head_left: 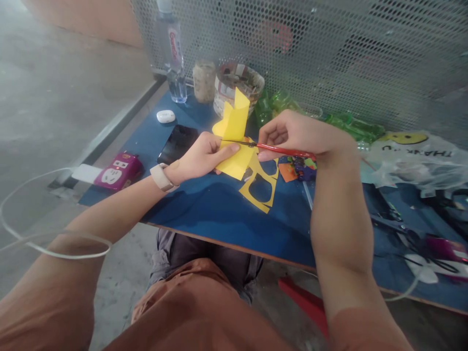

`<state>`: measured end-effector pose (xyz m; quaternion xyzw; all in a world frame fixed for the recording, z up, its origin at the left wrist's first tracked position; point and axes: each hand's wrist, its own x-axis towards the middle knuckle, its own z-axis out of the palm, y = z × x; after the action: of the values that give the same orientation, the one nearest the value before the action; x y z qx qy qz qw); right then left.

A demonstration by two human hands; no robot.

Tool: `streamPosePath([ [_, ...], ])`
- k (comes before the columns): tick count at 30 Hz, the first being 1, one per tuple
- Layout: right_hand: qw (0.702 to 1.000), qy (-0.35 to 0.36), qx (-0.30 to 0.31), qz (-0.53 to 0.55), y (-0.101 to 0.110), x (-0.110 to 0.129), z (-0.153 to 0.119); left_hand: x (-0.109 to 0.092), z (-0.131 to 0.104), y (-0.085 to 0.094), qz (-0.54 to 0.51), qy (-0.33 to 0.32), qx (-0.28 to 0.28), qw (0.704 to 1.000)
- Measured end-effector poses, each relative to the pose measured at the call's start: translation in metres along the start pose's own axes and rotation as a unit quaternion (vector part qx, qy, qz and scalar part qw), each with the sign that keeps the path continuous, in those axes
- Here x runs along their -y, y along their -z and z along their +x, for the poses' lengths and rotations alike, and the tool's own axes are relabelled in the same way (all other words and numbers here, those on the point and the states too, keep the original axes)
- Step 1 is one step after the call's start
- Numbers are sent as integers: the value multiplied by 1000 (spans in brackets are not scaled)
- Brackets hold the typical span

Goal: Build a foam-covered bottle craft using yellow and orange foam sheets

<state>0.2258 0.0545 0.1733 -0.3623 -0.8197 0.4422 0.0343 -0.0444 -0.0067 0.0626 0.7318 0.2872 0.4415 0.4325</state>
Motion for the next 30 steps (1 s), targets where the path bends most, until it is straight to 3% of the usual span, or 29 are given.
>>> streamPosePath([
  [19, 999, -3, -13, -32, -3, 4, -1, 5, -1, 0, 4, 5, -18, 1000],
  [30, 997, -8, -19, -70, -3, 0, 3, -2, -2, -1, 12, 32, -25, 999],
])
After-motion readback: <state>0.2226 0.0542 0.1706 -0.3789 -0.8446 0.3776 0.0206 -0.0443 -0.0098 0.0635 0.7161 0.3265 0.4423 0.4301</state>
